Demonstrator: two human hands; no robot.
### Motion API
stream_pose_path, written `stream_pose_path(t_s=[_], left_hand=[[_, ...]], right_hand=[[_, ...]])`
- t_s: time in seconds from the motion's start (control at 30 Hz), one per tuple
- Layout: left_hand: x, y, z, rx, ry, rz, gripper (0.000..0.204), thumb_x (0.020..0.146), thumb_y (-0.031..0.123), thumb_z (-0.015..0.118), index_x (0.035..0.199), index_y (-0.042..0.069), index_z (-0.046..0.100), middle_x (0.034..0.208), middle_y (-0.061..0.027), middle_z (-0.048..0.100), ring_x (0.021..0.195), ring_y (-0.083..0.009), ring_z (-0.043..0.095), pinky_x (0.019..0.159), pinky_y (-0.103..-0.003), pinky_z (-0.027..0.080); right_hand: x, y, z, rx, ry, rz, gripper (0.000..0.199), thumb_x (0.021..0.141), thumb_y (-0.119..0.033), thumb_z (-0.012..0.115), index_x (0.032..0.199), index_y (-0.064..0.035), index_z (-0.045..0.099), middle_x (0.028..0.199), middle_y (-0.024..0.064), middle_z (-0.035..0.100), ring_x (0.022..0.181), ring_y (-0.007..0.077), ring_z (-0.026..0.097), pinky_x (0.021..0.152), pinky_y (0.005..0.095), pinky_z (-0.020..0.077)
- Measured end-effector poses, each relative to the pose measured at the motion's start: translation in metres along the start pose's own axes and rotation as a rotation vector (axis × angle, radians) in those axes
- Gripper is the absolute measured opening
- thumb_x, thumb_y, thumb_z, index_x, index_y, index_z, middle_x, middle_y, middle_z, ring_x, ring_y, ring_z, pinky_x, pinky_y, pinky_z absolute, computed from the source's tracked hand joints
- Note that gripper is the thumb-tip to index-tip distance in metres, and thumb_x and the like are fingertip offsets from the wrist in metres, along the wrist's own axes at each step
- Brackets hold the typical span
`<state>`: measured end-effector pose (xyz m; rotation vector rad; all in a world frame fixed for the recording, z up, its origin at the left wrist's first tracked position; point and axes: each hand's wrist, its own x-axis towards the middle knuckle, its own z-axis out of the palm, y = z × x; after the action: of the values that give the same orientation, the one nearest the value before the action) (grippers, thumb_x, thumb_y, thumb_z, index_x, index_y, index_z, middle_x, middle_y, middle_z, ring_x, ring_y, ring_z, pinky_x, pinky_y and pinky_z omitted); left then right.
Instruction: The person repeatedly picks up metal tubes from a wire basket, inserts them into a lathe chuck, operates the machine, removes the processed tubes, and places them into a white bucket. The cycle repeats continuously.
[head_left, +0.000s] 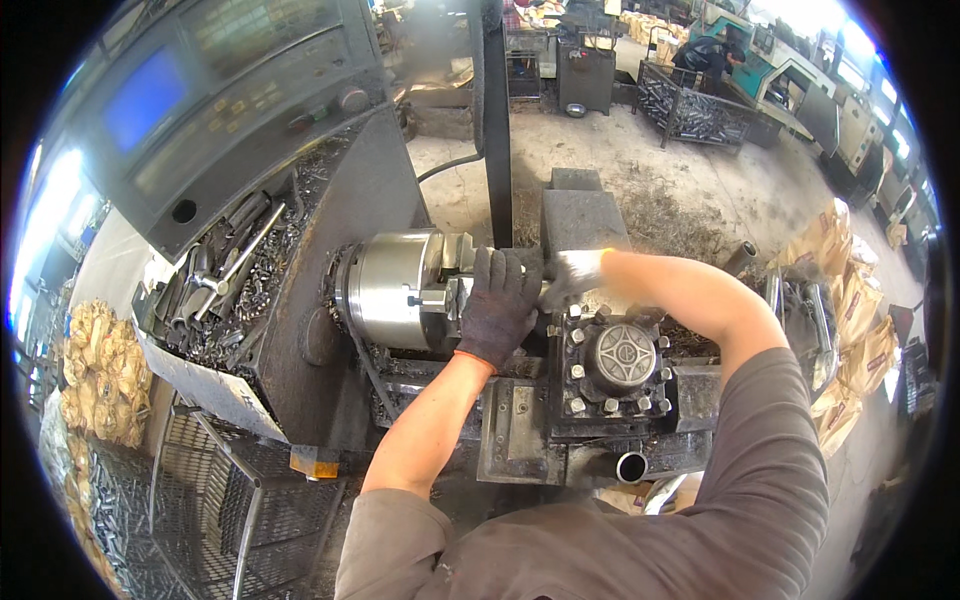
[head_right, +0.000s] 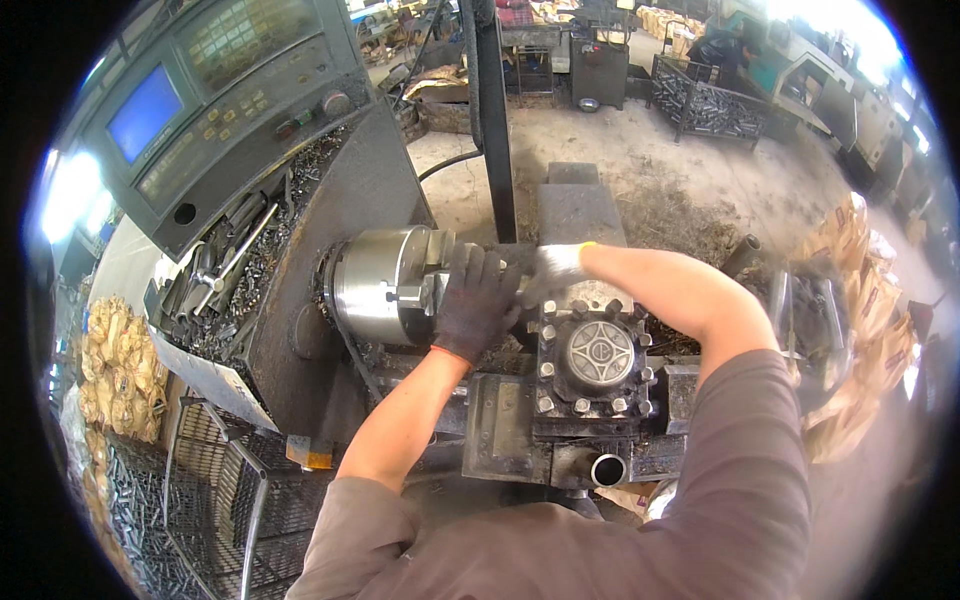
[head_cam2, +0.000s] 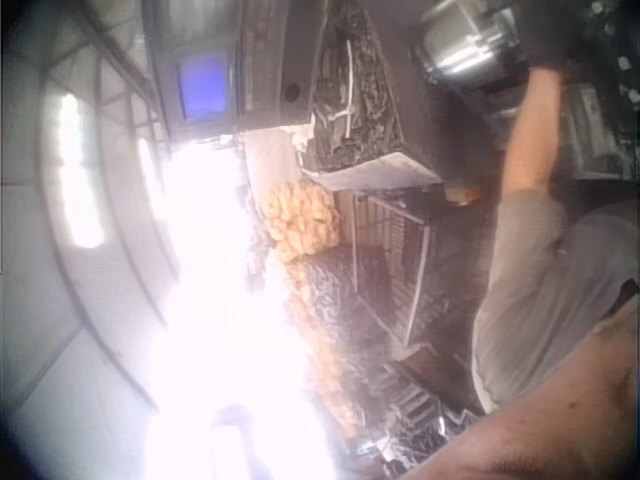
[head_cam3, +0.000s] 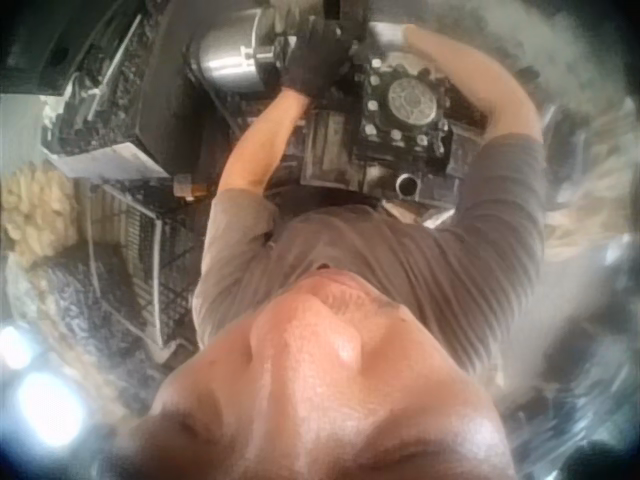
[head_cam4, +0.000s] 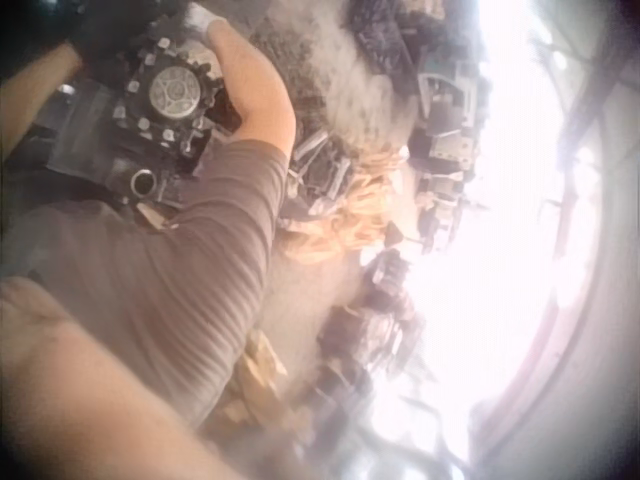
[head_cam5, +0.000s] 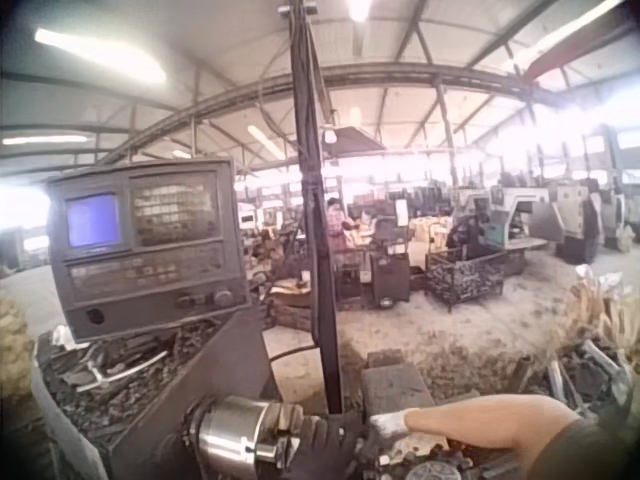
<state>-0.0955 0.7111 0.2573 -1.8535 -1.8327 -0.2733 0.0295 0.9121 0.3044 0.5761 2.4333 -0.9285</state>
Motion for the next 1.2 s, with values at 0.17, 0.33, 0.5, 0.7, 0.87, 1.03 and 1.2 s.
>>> stream_pose_path(t_s=[0.17, 0.33, 0.5, 0.7, 0.87, 1.03, 1.2], left_hand=[[-0.003, -0.001, 0.008, -0.034, 0.056, -0.004, 0.062, 0.078, 0.040, 0.080, 0.129, 0.009, 0.063, 0.127, -0.0204, 0.058, 0.131, -0.0415, 0.051, 0.124, -0.064, 0.028], [-0.001, 0.000, 0.002, -0.053, -0.006, -0.007, 0.062, 0.079, 0.040, 0.079, 0.131, 0.011, 0.063, 0.129, -0.0220, 0.060, 0.134, -0.0426, 0.051, 0.124, -0.063, 0.029], [0.001, 0.002, 0.004, -0.077, -0.047, -0.035, 0.067, 0.081, 0.037, 0.075, 0.141, 0.010, 0.060, 0.142, -0.0227, 0.058, 0.143, -0.0447, 0.046, 0.128, -0.062, 0.024], [-0.036, -0.016, -0.006, -0.053, -0.023, 0.122, 0.090, 0.089, 0.054, 0.077, 0.161, 0.012, 0.042, 0.165, -0.0196, 0.041, 0.156, -0.0390, 0.035, 0.132, -0.059, 0.017], [-0.062, -0.083, -0.044, 0.259, -0.013, -0.145, 0.091, 0.086, 0.043, 0.080, 0.161, 0.009, 0.042, 0.166, -0.0190, 0.043, 0.154, -0.0351, 0.040, 0.127, -0.052, 0.032], [-0.034, -0.123, -0.064, 0.171, -0.243, -0.184, 0.100, 0.073, 0.033, 0.089, 0.158, 0.005, 0.044, 0.154, -0.0216, 0.057, 0.143, -0.0385, 0.052, 0.119, -0.047, 0.044], [0.028, -0.128, -0.092, -0.076, -0.708, -0.374, 0.112, 0.063, 0.026, 0.096, 0.158, 0.006, 0.041, 0.146, -0.0245, 0.063, 0.132, -0.0435, 0.062, 0.110, -0.049, 0.052]], right_hand=[[0.008, -0.007, -0.002, 0.006, -0.285, 0.183, 0.038, 0.092, -0.037, 0.079, 0.118, -0.0091, 0.081, 0.097, 0.0159, 0.079, 0.092, 0.0254, 0.075, 0.081, 0.0372, 0.0601], [-0.004, 0.011, 0.011, -0.102, -0.067, 0.011, 0.033, 0.087, -0.035, 0.080, 0.106, -0.0071, 0.082, 0.077, 0.0070, 0.073, 0.066, 0.0179, 0.066, 0.064, 0.0368, 0.0527], [-0.115, 0.081, 0.022, -0.217, 0.673, -0.055, 0.038, 0.080, -0.027, 0.079, 0.108, -0.0035, 0.072, 0.093, 0.0236, 0.075, 0.088, 0.0393, 0.074, 0.079, 0.0467, 0.0597], [-0.306, 0.119, 0.213, 0.508, 1.471, 0.183, 0.035, 0.081, -0.024, 0.077, 0.105, 0.0003, 0.071, 0.075, 0.0122, 0.073, 0.072, 0.0316, 0.073, 0.069, 0.0448, 0.0588], [-0.399, 0.155, 0.423, 0.550, 0.832, 1.219, 0.031, 0.085, -0.025, 0.078, 0.104, -0.0009, 0.073, 0.083, 0.0129, 0.076, 0.084, 0.0255, 0.076, 0.077, 0.0425, 0.0594], [-0.366, 0.104, 0.386, 0.557, 1.091, 0.579, 0.050, 0.088, -0.025, 0.077, 0.132, -0.0050, 0.069, 0.113, 0.0184, 0.077, 0.098, 0.0275, 0.076, 0.090, 0.0397, 0.0600], [-0.264, -0.039, 0.260, -0.031, 0.857, -0.277, 0.068, 0.084, -0.023, 0.081, 0.142, 0.0016, 0.058, 0.108, 0.0213, 0.076, 0.088, 0.0351, 0.077, 0.077, 0.0439, 0.0619]])
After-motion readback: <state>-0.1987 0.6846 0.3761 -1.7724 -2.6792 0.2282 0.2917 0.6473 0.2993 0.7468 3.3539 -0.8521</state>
